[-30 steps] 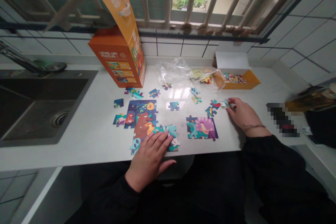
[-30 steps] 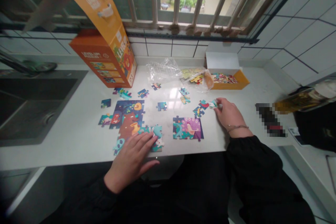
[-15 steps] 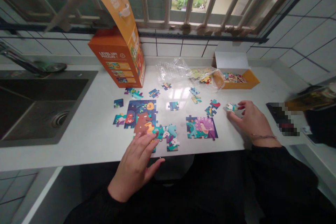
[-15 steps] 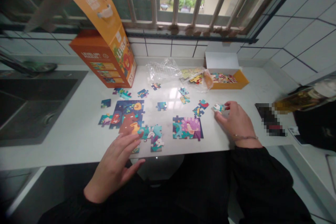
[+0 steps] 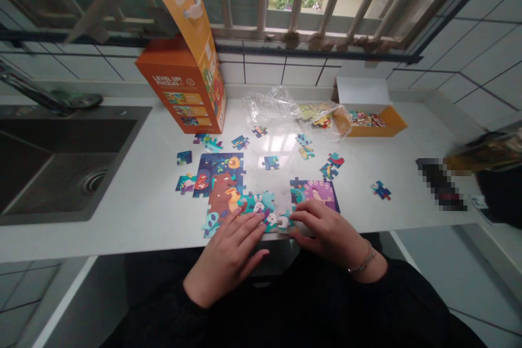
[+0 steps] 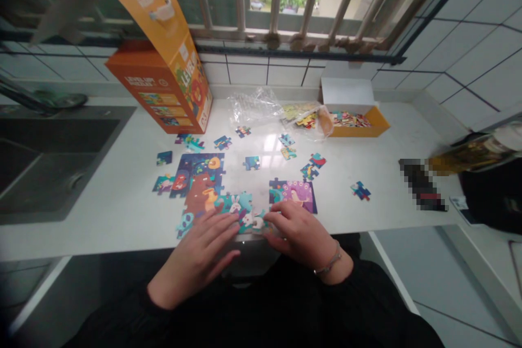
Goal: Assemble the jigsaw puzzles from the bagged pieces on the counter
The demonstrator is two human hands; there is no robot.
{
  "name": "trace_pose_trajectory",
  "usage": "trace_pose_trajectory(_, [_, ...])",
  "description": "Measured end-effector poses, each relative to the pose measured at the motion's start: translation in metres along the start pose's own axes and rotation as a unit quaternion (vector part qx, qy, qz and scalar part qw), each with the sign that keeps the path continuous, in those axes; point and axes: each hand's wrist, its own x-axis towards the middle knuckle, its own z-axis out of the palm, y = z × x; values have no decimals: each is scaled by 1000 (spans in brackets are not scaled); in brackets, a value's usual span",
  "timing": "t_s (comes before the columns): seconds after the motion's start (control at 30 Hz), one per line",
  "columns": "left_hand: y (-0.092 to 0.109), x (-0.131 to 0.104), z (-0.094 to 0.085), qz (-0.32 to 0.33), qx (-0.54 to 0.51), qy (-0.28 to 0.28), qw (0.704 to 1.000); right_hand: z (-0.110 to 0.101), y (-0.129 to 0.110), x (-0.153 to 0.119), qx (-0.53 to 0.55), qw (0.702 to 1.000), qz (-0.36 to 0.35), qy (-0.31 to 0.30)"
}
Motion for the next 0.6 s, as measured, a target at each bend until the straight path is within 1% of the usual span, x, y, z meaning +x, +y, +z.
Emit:
trace_pose_trajectory(0.1, [7, 4, 8, 15, -4, -14, 1000, 4, 0, 4, -24, 1000, -7, -6])
trace_pose_trajectory(0.23, [9, 3, 15, 4, -5, -16, 1000, 2, -2, 9, -56, 998, -18, -20])
trace_pose_trajectory(0.4, [9, 3, 16, 3, 0, -21, 1000, 0, -5, 11, -81, 996, -12, -43])
trace_pose_trajectory(0.6, [13, 6, 18, -12, 12, -34, 999, -7, -6, 15, -86, 995, -11, -47])
